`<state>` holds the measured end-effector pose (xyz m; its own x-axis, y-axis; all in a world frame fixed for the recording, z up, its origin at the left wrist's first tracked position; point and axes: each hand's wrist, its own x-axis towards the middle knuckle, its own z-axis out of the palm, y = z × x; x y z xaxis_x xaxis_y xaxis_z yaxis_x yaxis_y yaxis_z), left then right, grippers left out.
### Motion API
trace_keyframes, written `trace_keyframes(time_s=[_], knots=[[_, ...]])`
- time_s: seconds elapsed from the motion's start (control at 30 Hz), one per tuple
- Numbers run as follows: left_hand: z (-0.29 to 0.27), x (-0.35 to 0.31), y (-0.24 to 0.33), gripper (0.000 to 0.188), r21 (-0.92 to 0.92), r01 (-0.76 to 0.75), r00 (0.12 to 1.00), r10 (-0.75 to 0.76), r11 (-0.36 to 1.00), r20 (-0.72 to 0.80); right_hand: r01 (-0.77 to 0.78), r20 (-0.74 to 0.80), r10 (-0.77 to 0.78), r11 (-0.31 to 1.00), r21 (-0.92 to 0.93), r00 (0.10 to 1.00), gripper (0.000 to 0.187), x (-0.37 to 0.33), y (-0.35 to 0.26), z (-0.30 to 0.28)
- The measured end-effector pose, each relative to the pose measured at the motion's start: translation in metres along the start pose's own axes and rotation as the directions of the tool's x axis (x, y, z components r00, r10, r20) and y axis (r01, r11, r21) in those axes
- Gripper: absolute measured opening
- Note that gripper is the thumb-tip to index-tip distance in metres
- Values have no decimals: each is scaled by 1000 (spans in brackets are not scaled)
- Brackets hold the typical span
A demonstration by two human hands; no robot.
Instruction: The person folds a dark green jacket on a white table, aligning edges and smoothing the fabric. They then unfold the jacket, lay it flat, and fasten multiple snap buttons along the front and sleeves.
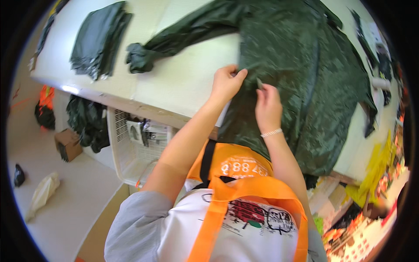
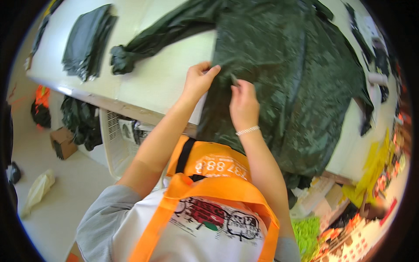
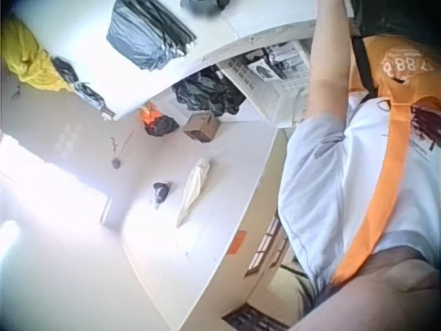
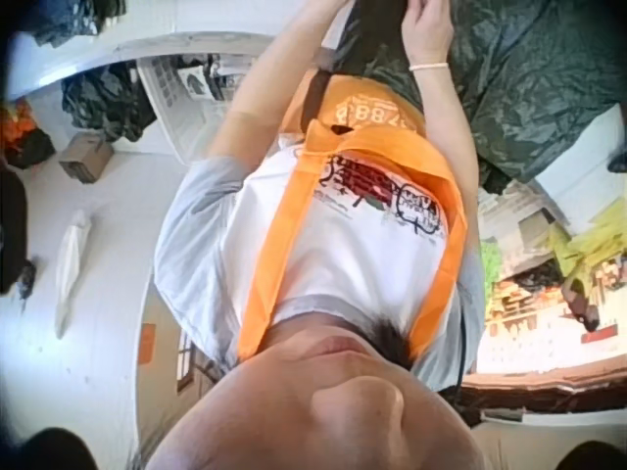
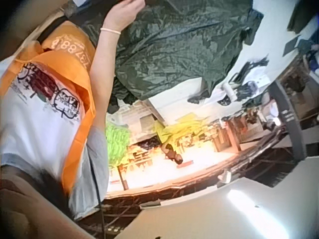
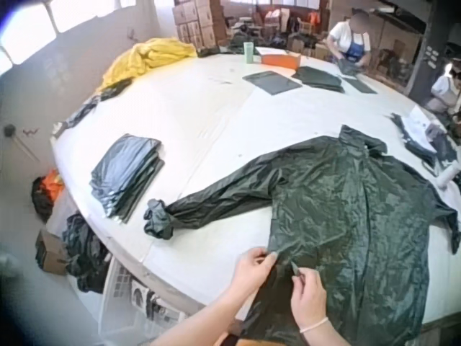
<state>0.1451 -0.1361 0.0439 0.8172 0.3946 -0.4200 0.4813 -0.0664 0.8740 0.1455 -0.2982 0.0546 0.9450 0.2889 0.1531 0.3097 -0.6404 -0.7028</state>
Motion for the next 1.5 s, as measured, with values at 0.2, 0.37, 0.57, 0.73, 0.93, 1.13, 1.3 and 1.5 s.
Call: trace_keyframes(time_s=[0.2, 0.37, 0.57, 0.73, 0.93, 1.13, 1.3, 1.5], knots=[[-184, 61, -30, 94, 680, 206, 353, 594, 704, -723, -212, 88, 206, 975, 66, 975, 32, -21, 7, -31], [-252, 59, -63, 53, 33, 120, 810, -79, 992, -580, -304, 225, 256, 929, 213, 940, 17, -17, -4, -28], [-94, -77, 23, 22, -169, -312, 867, 207, 935, -453, -171, 355, -56, 799, 576, 933, 40, 2, -106, -34], [-49, -133, 28, 10, -465, -284, 958, 231, 839, -168, -50, 172, -38, 876, 480, 984, 20, 4, -88, -41], [-69, -99, -3, 31, 465, -578, 573, 739, 670, -353, -90, 119, 41, 897, 433, 992, 7, -6, -38, -33], [-120, -75, -51, 59, 692, -526, 692, 722, 495, 9, -163, 230, 92, 935, 315, 969, 6, -24, -43, -45], [-142, -59, -64, 51, 517, -339, 795, 534, 786, -289, -197, 275, 78, 877, 438, 958, 8, -31, -45, -42], [-99, -115, 3, 36, 134, -558, 822, 568, 819, -48, 45, 155, -171, 798, 600, 973, 28, -21, -86, -40]])
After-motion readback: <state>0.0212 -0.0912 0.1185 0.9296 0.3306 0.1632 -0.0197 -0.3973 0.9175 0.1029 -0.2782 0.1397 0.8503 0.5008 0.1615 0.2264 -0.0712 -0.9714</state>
